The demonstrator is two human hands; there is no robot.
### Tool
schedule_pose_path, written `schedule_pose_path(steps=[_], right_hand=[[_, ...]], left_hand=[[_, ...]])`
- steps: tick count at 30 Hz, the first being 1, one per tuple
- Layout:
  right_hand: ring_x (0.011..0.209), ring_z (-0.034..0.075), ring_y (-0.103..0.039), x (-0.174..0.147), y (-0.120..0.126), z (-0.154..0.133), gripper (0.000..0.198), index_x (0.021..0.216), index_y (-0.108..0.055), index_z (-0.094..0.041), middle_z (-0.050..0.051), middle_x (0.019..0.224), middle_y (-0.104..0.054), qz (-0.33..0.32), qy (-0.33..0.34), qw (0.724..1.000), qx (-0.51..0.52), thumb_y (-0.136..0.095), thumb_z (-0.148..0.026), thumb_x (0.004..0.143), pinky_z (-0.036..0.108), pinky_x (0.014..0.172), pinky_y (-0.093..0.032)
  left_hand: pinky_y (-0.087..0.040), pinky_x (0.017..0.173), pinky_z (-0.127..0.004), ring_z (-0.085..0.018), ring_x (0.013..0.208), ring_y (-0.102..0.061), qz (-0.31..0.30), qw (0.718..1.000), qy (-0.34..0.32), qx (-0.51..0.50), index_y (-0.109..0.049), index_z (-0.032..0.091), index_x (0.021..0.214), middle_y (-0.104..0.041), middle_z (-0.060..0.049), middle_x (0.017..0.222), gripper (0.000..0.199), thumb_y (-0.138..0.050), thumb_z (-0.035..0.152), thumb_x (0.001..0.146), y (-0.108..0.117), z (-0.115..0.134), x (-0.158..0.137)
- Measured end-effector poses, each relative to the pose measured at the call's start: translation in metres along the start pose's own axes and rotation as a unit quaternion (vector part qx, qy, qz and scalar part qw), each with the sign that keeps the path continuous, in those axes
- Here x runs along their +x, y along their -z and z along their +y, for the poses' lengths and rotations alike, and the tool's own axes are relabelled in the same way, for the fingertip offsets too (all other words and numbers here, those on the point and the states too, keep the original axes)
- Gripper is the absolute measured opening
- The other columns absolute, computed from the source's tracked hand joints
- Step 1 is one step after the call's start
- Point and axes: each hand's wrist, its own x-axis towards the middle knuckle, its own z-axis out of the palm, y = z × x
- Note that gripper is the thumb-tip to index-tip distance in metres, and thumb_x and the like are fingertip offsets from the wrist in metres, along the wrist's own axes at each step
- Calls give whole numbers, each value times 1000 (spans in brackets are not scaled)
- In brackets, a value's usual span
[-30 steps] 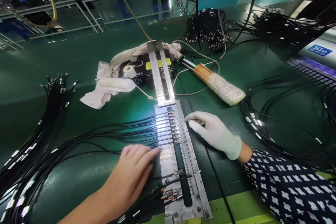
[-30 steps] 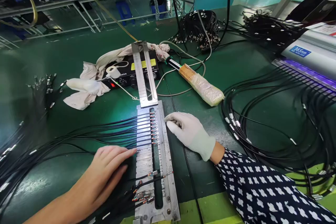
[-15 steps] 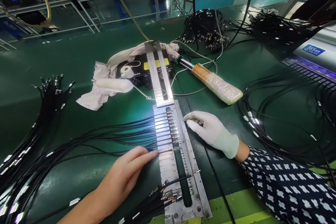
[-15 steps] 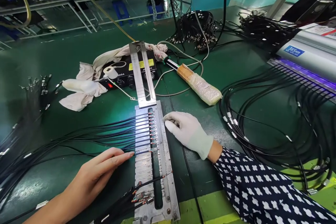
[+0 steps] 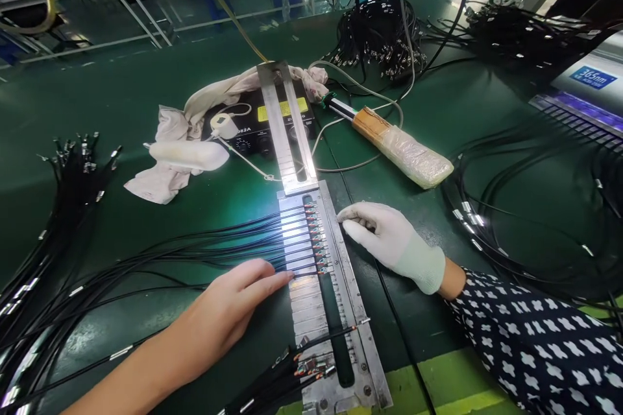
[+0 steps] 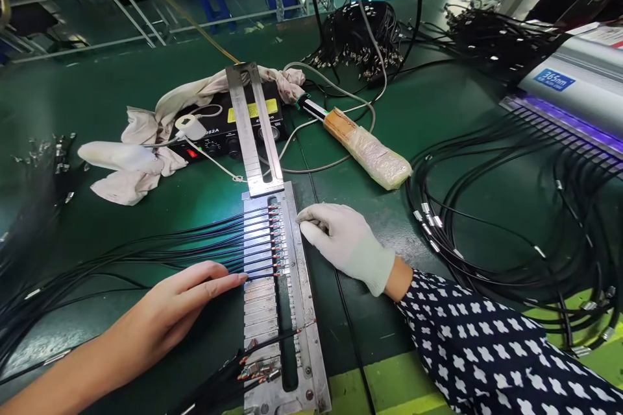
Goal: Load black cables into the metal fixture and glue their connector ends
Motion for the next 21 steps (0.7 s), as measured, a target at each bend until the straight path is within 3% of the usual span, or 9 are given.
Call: schedule_pose_path(steps=[8,15,21], right_hand=[[82,14,-63,-1,0,-1,14,96,-69,-20,-1,91,-71,0,1,1000,4,-56,-21,93,29,78,-48],[82,15,-64,0,0,0,16,96,-70,-20,2,91,-71,-1,-1,1000,5,-54,-24,94,30,78,-49],[83,15,-64,0,0,2,17,98,-70,-20,1,94,-72,-1,-9,1000,11,-55,-26,94,29,77,-48]], left_hand=[[-44,86,-14,-7,98,-55,10,1000,9,-21,-44,28,141,-55,-4,116,55,-29,3,95,-6,0,0],[-41,89,-27,-15,101,-51,114,981,5,155,-52,31,138,-55,-6,113,50,-36,8,97,-25,2,-9],[-36,75,-27,-15,85,-48,99,971,29,215,-38,23,150,-58,-6,99,57,-35,7,96,-44,11,-17]])
